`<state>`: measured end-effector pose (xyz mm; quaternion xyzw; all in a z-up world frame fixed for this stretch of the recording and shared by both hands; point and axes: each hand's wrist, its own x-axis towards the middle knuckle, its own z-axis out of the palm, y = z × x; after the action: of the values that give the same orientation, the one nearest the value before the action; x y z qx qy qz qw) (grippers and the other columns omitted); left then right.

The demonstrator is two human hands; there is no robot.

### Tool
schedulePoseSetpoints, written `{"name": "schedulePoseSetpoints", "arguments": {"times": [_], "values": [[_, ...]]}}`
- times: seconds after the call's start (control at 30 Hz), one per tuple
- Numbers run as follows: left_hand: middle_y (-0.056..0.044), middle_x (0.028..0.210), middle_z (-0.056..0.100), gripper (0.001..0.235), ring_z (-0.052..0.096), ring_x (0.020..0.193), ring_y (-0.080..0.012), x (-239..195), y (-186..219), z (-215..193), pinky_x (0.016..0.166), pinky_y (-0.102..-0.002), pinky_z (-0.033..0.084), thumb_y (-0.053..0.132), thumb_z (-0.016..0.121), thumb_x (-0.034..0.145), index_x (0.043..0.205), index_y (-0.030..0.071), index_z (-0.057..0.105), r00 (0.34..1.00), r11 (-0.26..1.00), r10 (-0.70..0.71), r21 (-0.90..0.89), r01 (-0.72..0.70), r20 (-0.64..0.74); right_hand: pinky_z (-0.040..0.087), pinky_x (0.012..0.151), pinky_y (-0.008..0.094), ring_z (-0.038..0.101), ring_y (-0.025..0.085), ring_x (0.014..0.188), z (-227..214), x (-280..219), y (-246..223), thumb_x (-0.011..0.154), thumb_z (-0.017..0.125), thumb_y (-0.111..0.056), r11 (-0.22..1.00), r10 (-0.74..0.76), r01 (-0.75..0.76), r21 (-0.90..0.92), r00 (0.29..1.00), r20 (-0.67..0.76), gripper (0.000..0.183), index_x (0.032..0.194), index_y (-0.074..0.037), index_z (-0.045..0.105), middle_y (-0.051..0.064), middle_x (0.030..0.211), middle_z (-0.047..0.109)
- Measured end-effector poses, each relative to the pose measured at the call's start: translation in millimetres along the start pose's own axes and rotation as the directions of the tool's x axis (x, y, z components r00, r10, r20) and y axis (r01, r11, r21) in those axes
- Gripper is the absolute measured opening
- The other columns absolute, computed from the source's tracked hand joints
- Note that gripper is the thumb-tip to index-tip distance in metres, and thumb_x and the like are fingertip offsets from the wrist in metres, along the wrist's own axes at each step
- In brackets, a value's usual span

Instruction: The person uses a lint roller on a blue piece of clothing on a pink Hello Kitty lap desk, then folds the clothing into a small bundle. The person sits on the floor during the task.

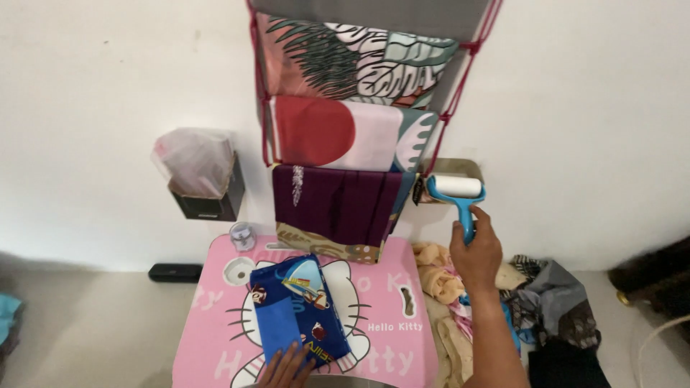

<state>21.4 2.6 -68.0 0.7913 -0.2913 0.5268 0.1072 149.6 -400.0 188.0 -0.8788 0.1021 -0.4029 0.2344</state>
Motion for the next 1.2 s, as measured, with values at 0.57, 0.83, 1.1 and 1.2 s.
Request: {"name": "schedulePoseSetpoints", "arguments": {"times": [0.57, 0.83, 1.1, 1.2], "values": [[-0.017, 0.161, 0.041, 0.067, 0.031, 0.154, -0.0366, 14.6, -26.1, -24.4, 0.128, -0.058, 0.017, 0.01, 0.068, 0.086, 0.149, 0.006, 0.047, 0.802, 0.995, -0.091, 0.027, 0.093, 0.59, 0.049, 0.099, 0.051, 0.06, 0.049, 0.112, -2.6, -58.5, -44.6, 0.09, 0.084, -0.005, 0.785, -0.616, 0.619, 0.017, 0.784, -0.074, 0.055, 0.138, 0.014, 0.062, 0.029, 0.125, 0.06], [-0.009, 0.16, 0.044, 0.056, 0.029, 0.154, -0.0309, -10.2, -33.3, -20.9, 0.129, -0.056, 0.01, 0.015, 0.061, 0.094, 0.149, 0.01, 0.05, 0.678, 0.983, -0.036, -0.098, 0.158, 0.735, 0.03, 0.118, 0.062, 0.038, 0.045, 0.145, 73.6, -219.7, -101.6, 0.075, 0.085, -0.047, 0.717, -0.645, 0.536, 0.445, 0.269, 0.716, 0.103, 0.156, -0.002, 0.04, 0.025, 0.156, 0.043], [-0.007, 0.153, 0.052, 0.041, 0.036, 0.15, -0.0288, 3.2, -38.9, -41.5, 0.127, -0.062, 0.009, 0.022, 0.055, 0.1, 0.141, 0.014, 0.058, 0.624, 0.95, -0.023, -0.176, 0.256, 0.781, 0.02, 0.123, 0.057, 0.035, 0.035, 0.149, 107.2, -293.6, -76.5, 0.094, 0.065, -0.03, 0.618, -0.659, 0.724, 0.306, 0.265, 0.704, 0.075, 0.159, -0.006, 0.036, 0.018, 0.163, 0.036], [-0.007, 0.158, 0.044, 0.06, 0.03, 0.153, -0.0309, 10.4, -45.4, -46.4, 0.127, -0.06, 0.008, 0.026, 0.066, 0.091, 0.147, 0.015, 0.049, 0.638, 0.934, 0.025, -0.245, 0.26, 0.77, 0.024, 0.121, 0.056, 0.042, 0.033, 0.146, 99.7, -301.1, -67.4, 0.097, 0.056, -0.026, 0.622, -0.664, 0.718, 0.312, 0.273, 0.696, 0.062, 0.156, -0.009, 0.043, 0.015, 0.158, 0.046]]}}
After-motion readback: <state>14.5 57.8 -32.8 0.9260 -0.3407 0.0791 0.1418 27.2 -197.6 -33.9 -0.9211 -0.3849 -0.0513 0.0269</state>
